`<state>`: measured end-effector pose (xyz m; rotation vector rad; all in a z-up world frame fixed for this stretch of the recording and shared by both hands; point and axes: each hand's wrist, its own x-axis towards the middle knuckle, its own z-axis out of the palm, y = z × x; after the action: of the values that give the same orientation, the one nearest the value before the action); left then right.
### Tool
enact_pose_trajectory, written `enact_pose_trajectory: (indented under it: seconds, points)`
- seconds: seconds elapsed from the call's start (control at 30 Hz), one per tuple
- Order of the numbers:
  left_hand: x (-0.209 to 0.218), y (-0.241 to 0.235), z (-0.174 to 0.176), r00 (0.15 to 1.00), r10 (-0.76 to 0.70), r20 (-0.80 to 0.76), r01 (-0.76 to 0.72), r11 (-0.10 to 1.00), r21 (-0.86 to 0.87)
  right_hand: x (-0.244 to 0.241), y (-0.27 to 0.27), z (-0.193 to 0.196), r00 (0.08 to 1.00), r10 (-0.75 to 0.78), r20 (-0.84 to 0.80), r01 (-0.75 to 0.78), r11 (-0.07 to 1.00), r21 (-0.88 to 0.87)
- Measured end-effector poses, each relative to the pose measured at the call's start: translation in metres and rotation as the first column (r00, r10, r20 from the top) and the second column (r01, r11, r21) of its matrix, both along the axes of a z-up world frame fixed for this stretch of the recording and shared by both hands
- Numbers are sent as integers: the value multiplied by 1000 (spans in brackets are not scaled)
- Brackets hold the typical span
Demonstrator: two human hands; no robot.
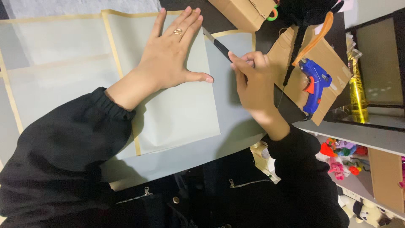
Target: The person places a sheet of wrapping paper over others on a table and uses a utility knife to cut a section out of the top sheet.
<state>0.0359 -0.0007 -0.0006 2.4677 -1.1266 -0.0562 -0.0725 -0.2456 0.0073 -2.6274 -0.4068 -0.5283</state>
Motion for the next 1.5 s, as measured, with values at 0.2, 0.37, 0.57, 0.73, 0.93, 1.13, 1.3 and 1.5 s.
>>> enact_pose_trajectory:
  seconds: [0.2, 0.37, 0.57, 0.73, 0.93, 1.13, 1.3, 1.5]
  points:
    - [0, -2, 5, 1000, 7, -21, -6, 998, 57, 6, 2, 4, 997, 10, -73, -10, 1000, -2]
    - [0, 0, 0, 1000, -7, 11, 7, 1000, 15, 8, 3, 2, 999, -17, -42, 16, 1000, -23]
    - [1, -1, 3, 1000, -2, 6, 1, 999, 47, 15, 6, 7, 997, -13, -76, 12, 1000, -13]
    - [-1, 1, 4, 1000, -4, -10, 4, 999, 42, 18, 8, 4, 1000, -7, 3, 7, 1000, -14]
    - [0, -1, 5, 1000, -10, 7, 9, 999, 43, 25, 6, -4, 996, -46, 78, 50, 998, -43]
    - [-1, -2, 7, 1000, -8, -13, 8, 999, 53, 30, 11, -6, 990, -68, 122, 74, 996, -43]
    - [0, -1, 6, 1000, -10, -2, 10, 999, 39, 32, 12, -11, 987, -106, 122, 107, 994, -9]
    - [-2, -1, 5, 1000, -15, -5, 15, 1000, 27, 34, 14, -8, 998, -48, 27, 46, 997, 63]
